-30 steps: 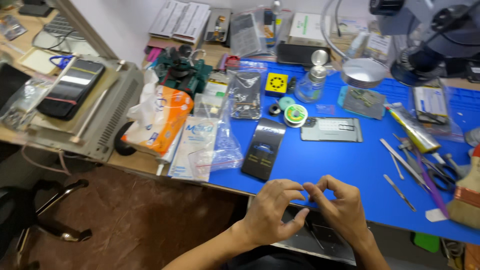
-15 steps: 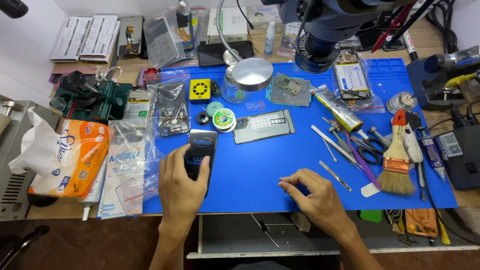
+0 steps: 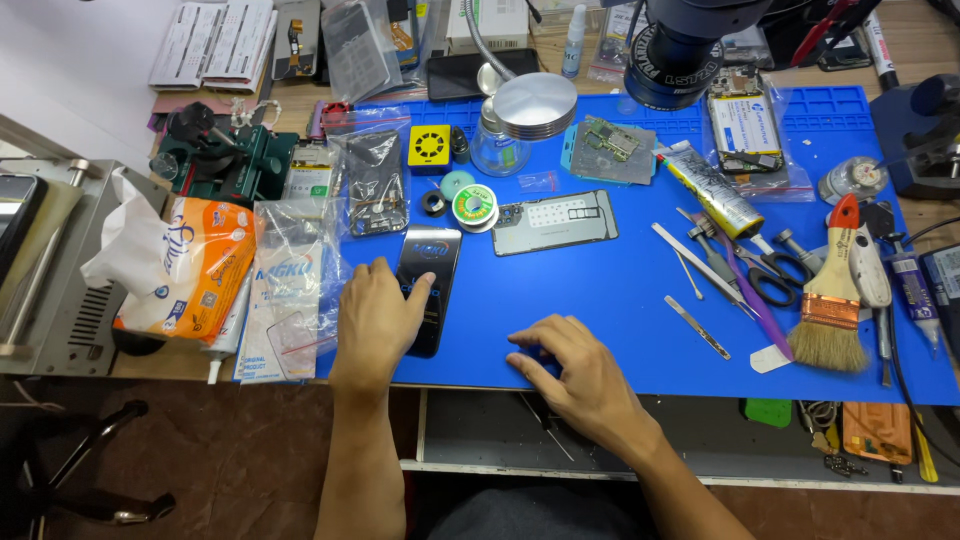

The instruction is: The person cleans a smartphone screen with a tissue, applies adhesive from a tube to the device's edge, and then uses a plastic pry tool to separate the screen from the phone's body. The person then interacts with the phone's touchscreen before placing the device on the workbench.

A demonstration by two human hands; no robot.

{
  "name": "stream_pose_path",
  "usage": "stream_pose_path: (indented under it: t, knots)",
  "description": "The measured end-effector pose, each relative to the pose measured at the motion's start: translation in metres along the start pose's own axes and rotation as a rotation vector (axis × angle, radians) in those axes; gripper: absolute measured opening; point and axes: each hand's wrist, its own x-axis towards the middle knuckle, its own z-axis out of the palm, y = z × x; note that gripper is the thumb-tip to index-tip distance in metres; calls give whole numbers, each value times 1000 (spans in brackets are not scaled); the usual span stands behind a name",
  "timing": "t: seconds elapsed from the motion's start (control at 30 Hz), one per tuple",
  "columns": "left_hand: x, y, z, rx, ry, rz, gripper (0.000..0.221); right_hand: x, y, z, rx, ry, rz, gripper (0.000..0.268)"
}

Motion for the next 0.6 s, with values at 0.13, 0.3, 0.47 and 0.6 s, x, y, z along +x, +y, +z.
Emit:
stream_pose_path:
  t: [0.13,0.3,0.47,0.6]
  knots:
    - [4,0,-5,5,30,17,69,23,-6,26,-84,-16,-52,30]
    - [4,1,-14,-130,-50,19,59,45,-4,68,-291,-118,-70,53]
    - [-3,-5,-21,-258,-82,39,57,45,-14,69,-249,-153,-10,57]
    - [-22,7,-33,-535,-85,94,48,45,-12,68,-219,-149,-1,58]
